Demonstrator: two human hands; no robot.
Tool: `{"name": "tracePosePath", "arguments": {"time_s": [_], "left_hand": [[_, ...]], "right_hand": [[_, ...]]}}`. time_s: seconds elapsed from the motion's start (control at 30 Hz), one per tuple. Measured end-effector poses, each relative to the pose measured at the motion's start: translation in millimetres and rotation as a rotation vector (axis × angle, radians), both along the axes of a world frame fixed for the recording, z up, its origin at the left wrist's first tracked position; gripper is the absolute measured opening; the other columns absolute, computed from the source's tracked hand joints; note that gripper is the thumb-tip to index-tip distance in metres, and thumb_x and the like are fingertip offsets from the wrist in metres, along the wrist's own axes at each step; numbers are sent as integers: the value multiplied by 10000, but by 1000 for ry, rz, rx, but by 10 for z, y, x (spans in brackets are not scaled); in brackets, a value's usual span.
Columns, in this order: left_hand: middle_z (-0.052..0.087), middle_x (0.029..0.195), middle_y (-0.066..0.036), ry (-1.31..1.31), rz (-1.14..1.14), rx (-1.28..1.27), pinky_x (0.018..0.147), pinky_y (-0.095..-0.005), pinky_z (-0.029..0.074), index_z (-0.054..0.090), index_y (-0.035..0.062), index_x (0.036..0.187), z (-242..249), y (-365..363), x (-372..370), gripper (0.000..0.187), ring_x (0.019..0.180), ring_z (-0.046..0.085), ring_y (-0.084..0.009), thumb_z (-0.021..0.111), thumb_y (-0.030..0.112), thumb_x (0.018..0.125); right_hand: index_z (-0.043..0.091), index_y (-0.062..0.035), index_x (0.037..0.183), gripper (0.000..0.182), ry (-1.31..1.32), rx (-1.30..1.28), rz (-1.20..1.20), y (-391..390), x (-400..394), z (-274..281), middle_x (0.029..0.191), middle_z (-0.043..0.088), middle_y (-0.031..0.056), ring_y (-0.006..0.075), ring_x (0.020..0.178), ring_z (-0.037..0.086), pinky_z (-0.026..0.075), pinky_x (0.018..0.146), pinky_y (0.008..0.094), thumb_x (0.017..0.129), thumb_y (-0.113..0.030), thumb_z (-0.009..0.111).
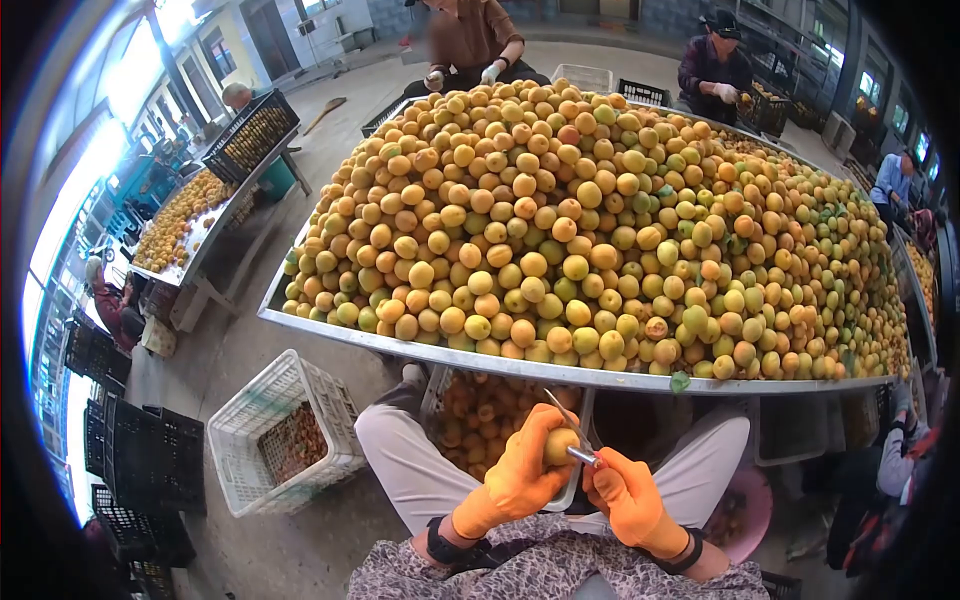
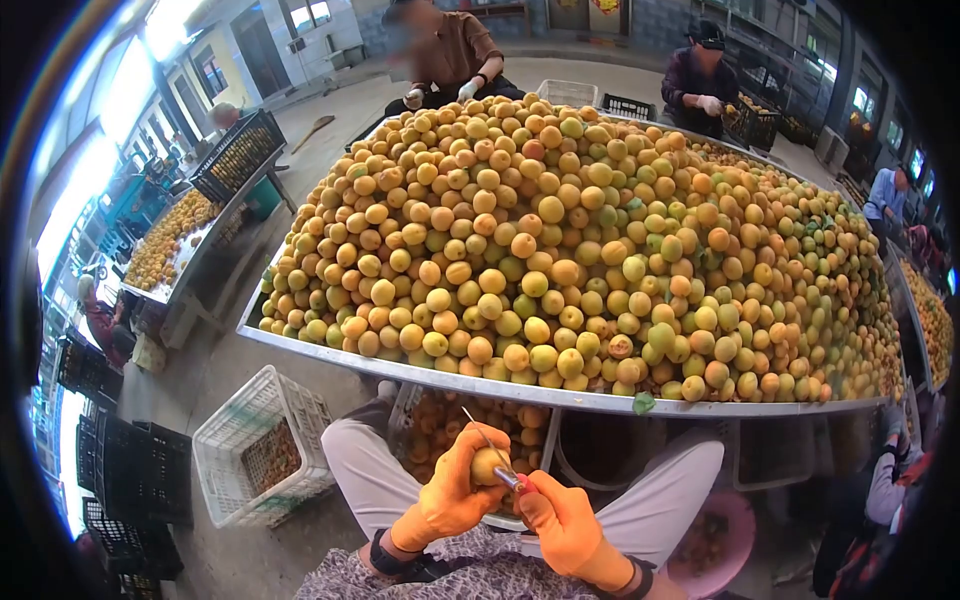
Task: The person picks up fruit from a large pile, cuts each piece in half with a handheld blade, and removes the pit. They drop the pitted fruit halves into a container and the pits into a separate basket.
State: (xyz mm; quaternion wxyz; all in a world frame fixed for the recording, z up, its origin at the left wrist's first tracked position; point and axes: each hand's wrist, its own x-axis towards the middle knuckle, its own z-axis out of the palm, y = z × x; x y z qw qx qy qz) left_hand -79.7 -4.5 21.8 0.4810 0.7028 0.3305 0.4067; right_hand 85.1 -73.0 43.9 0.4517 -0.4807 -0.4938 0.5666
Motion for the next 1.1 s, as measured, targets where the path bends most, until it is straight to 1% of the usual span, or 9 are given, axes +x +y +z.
{"name": "tracePosePath", "arguments": {"time_s": [0.13,0.2,0.33,0.67,0.8,0.9,0.93,1.0,1.1], "left_hand": [[541,999,-113,33,31,68,766,-290,465,498,28,1103,2,-6,35,455,844,563,-213,653,-122,702],[547,940,-107,65,63,-15,738,-312,477,487,37,1129,-40,-27,43,468,819,578,-214,634,-122,715],[551,961,-131,119,81,66,723,-351,481,481,44,1120,-146,43,51,470,824,589,-279,636,-111,704],[529,1057,-176,258,126,205,739,-482,451,472,49,1140,-493,211,61,532,890,550,-433,597,-72,638],[546,1017,-172,98,136,97,761,-389,481,486,37,1114,-499,212,76,496,873,579,-388,584,-111,651],[547,962,-61,-21,285,15,770,-272,473,491,47,1088,-517,259,18,451,841,552,-161,616,-119,687],[547,962,-61,-18,290,24,770,-272,473,491,47,1088,-469,267,26,451,841,552,-161,616,-119,687],[552,977,-52,-65,262,-62,792,-265,467,494,53,1101,-384,205,58,462,863,542,-139,618,-96,682],[555,985,-59,-45,215,-82,802,-281,465,493,55,1106,-317,187,60,463,875,540,-148,629,-72,682]], "right_hand": [[547,-11,875,532,-54,28,-9,20,-18,-86,588,446,-29,44,519,362,256,468,225,961,-534,494],[532,-3,925,360,-72,51,-35,30,-29,-203,611,466,67,122,552,382,346,515,290,1013,-348,476],[549,5,967,368,-53,26,9,106,-5,-390,621,468,74,120,564,389,351,525,292,1018,-350,469],[421,-127,742,489,568,-619,184,350,112,-469,533,296,-71,41,383,211,156,366,228,998,-542,386],[434,-121,769,509,887,-758,292,348,200,-409,530,308,-64,52,386,226,160,369,237,981,-581,379],[438,-109,772,529,1100,-649,472,190,373,-393,525,330,-47,52,373,233,185,363,226,946,-609,432],[446,-103,778,532,1204,-530,549,144,421,-359,525,336,-41,51,371,234,193,362,222,937,-610,453],[487,-75,807,510,722,-386,270,194,436,-258,549,357,-37,43,415,261,198,379,212,939,-567,505],[503,-65,831,474,403,-308,50,195,321,-145,570,349,-50,36,445,262,191,403,208,954,-522,519]]}}
